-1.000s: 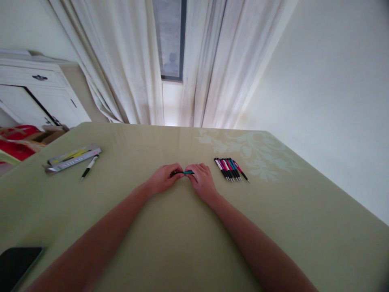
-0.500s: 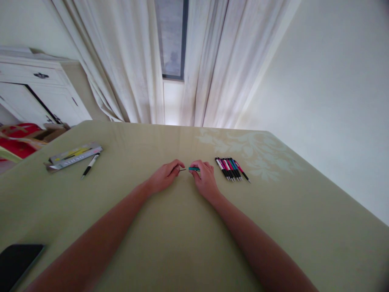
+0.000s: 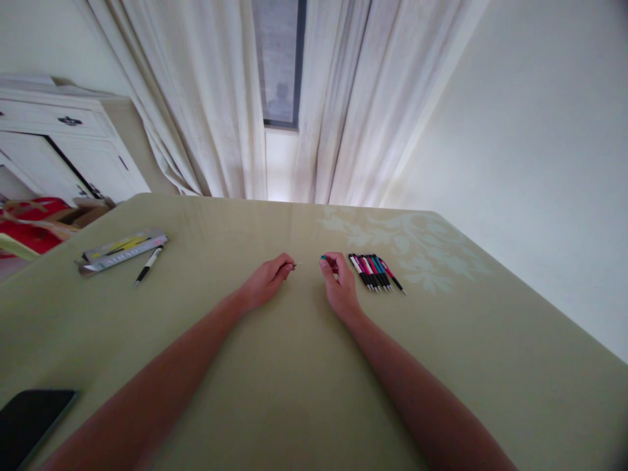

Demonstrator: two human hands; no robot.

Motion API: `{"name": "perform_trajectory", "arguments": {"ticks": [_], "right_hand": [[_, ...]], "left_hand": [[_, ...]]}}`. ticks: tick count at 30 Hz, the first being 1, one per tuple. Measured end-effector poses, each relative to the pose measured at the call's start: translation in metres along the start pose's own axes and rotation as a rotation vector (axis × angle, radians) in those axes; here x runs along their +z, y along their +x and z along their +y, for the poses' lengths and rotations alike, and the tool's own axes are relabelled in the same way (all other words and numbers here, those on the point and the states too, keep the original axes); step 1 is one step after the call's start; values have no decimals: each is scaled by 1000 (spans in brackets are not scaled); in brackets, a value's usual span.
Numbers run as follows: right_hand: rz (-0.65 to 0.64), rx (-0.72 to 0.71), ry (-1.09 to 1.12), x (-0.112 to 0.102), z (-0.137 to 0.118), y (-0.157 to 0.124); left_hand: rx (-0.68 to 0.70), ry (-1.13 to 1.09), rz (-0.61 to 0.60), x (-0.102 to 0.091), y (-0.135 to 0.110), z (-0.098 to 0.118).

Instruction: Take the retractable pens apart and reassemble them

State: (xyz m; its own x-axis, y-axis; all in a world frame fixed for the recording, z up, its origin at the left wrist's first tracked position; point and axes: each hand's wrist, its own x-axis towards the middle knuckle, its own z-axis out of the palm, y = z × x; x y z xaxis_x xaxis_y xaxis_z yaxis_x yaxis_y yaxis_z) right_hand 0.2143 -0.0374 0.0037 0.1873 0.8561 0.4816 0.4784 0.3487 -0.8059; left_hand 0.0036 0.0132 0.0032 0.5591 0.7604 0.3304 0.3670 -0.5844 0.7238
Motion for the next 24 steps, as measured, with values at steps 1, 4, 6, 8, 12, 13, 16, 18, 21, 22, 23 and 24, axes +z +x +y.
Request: {"name": "perform_trajectory", "arguments": {"ticks": [1,4,6,8,12,13,16,18,21,22,23,24], "right_hand": [[8,17,0,0,0,0],[-1,59,-70,1,3,1],[-23,75,-150,2,7,2],[-50,68,-240,3,12,1],[-106,17,-385,3,15,0],[-119,3,-408,3,15,0],[-149,-53,-419,4,9,-1],[-187,-117,-367,4,4,-2],[-263,-223,-285,4,-4,-3],[-271,-244,-274,3,-6,-3],[-262,-253,-267,3,-7,-3],[-239,-252,-257,2,-7,-3]], "left_hand": [[4,3,7,0,0,1],[-5,33,9,0,-1,4],[-40,49,4,0,-1,6],[-83,52,13,0,-1,7],[-144,75,30,-1,0,6],[-146,90,29,-1,0,5],[-140,130,20,-1,1,2],[-138,137,18,-1,2,1],[-114,132,4,-1,3,-1],[-103,128,0,-1,3,-1],[-99,124,4,-1,3,-2],[-103,121,19,-1,3,-3]]}}
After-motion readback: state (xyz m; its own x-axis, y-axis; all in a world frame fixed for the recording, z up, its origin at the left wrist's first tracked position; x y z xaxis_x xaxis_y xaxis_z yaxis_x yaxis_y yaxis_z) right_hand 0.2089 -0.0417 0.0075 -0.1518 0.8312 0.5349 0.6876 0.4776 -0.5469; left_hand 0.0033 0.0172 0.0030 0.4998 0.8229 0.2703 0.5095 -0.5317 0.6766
